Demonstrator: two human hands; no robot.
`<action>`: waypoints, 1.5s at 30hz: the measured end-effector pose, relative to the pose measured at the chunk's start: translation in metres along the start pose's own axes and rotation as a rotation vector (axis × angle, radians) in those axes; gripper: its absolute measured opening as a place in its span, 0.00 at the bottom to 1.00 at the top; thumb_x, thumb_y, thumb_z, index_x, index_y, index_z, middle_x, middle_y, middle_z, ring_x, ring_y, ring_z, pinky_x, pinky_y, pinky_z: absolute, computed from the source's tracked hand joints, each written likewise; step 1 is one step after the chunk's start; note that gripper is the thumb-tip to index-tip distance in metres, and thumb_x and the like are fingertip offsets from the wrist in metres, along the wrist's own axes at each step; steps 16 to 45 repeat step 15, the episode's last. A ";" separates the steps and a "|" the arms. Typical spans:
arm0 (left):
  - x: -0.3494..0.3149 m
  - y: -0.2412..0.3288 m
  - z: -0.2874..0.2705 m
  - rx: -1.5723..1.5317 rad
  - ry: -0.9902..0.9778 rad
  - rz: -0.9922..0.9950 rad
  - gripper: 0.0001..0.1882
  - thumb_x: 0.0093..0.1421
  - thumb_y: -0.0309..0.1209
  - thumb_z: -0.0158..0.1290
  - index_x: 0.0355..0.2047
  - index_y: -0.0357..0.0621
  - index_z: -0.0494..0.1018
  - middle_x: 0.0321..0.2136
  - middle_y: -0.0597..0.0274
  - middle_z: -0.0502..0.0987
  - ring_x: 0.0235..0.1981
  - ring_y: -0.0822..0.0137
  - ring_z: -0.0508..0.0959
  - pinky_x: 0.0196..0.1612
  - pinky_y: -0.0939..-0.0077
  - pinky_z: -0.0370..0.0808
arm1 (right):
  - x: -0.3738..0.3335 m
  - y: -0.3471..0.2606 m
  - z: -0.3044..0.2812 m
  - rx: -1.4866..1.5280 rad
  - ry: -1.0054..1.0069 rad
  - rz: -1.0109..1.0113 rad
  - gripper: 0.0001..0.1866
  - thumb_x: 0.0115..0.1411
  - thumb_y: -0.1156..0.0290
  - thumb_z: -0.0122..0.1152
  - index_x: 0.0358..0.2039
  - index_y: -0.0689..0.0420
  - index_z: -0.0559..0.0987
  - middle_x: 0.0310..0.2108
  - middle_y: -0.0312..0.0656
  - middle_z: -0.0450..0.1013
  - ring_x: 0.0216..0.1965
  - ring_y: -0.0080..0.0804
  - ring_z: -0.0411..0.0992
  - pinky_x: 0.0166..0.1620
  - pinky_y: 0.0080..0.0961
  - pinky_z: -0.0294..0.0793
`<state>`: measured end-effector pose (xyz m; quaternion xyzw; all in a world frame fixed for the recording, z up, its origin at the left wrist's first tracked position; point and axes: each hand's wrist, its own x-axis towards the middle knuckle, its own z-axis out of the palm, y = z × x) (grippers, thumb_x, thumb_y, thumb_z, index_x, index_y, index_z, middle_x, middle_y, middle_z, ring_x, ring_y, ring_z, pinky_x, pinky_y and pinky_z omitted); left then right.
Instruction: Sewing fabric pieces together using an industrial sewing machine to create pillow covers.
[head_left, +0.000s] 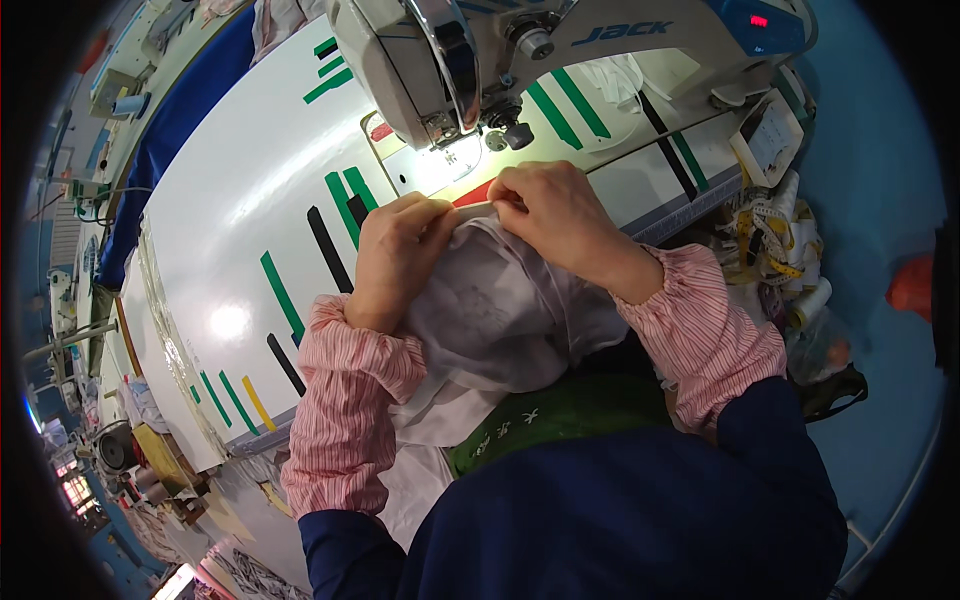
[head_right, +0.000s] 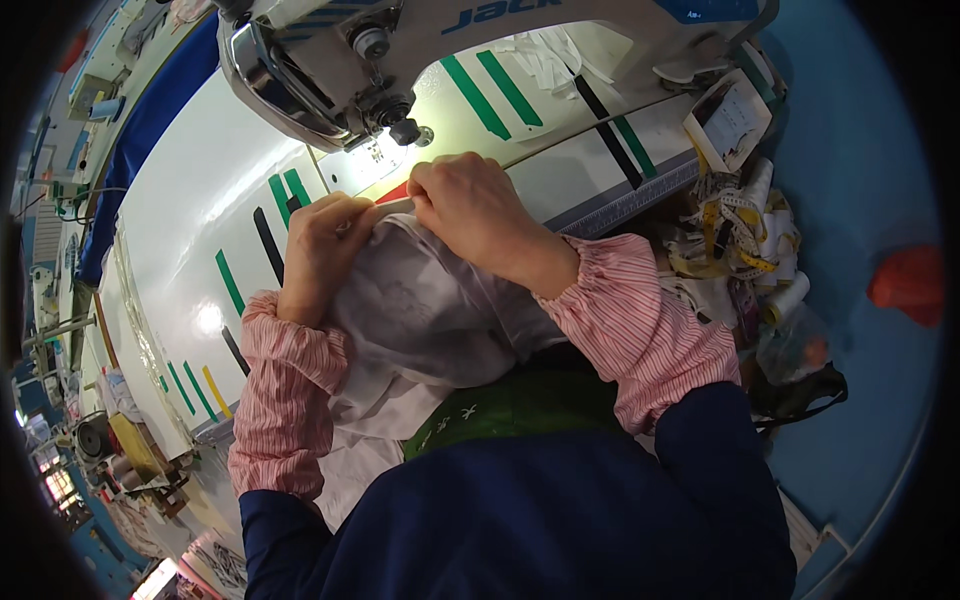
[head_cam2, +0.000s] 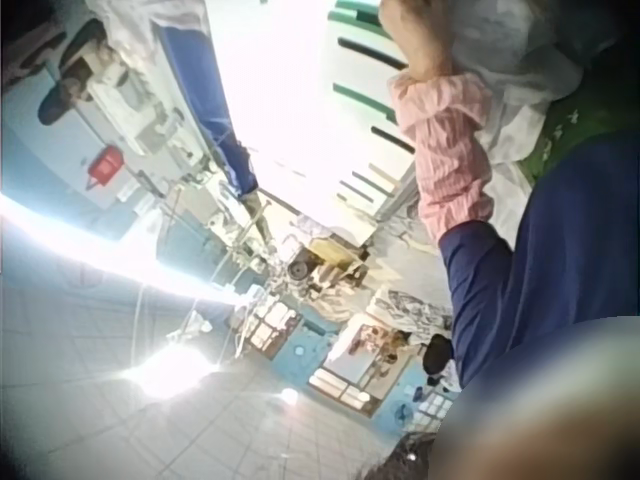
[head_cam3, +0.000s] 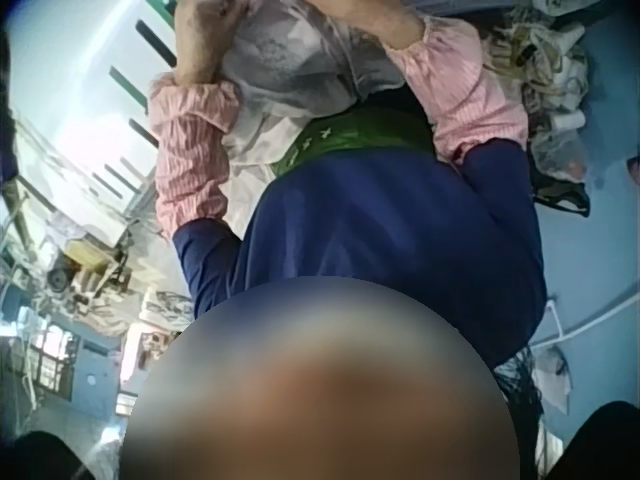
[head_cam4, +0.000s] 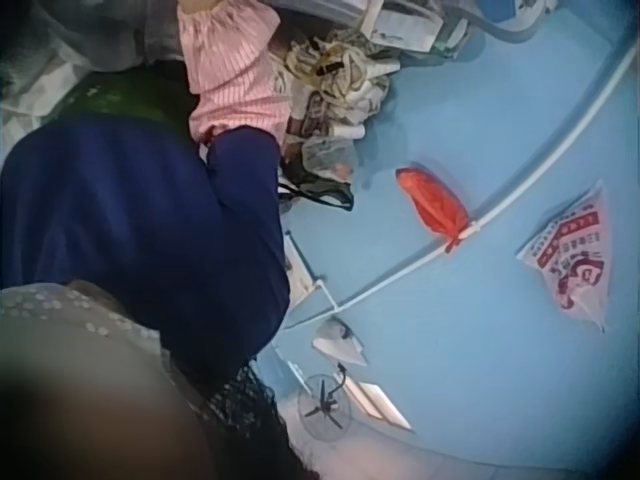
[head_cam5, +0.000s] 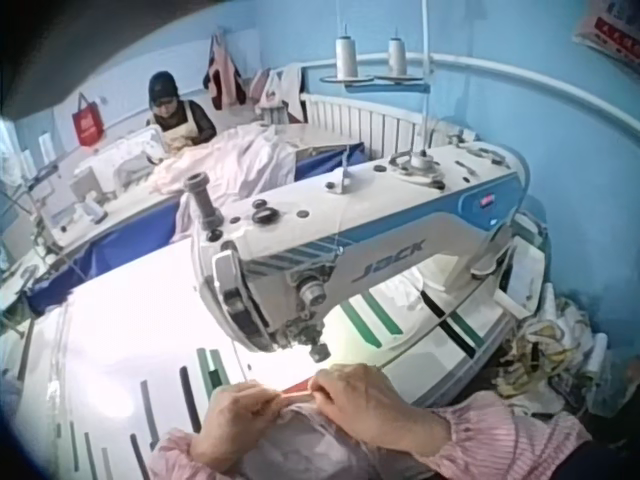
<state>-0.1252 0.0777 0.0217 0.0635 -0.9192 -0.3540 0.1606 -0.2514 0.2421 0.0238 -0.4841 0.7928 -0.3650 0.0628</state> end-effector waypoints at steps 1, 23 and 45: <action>0.001 0.000 0.000 0.029 0.007 -0.059 0.06 0.56 0.25 0.60 0.32 0.34 0.78 0.20 0.58 0.76 0.21 0.67 0.76 0.27 0.77 0.71 | 0.006 0.002 0.002 0.000 0.000 -0.005 0.05 0.51 0.76 0.62 0.28 0.62 0.78 0.24 0.47 0.75 0.27 0.42 0.76 0.32 0.34 0.73; 0.007 -0.015 0.003 0.497 0.030 0.039 0.05 0.59 0.31 0.52 0.37 0.53 0.73 0.25 0.58 0.75 0.23 0.54 0.78 0.25 0.60 0.72 | 0.030 0.038 0.011 -0.443 -0.071 -0.302 0.27 0.55 0.63 0.68 0.54 0.48 0.69 0.39 0.38 0.78 0.38 0.46 0.72 0.43 0.39 0.73; 0.007 -0.015 0.003 0.497 0.030 0.039 0.05 0.59 0.31 0.52 0.37 0.53 0.73 0.25 0.58 0.75 0.23 0.54 0.78 0.25 0.60 0.72 | 0.030 0.038 0.011 -0.443 -0.071 -0.302 0.27 0.55 0.63 0.68 0.54 0.48 0.69 0.39 0.38 0.78 0.38 0.46 0.72 0.43 0.39 0.73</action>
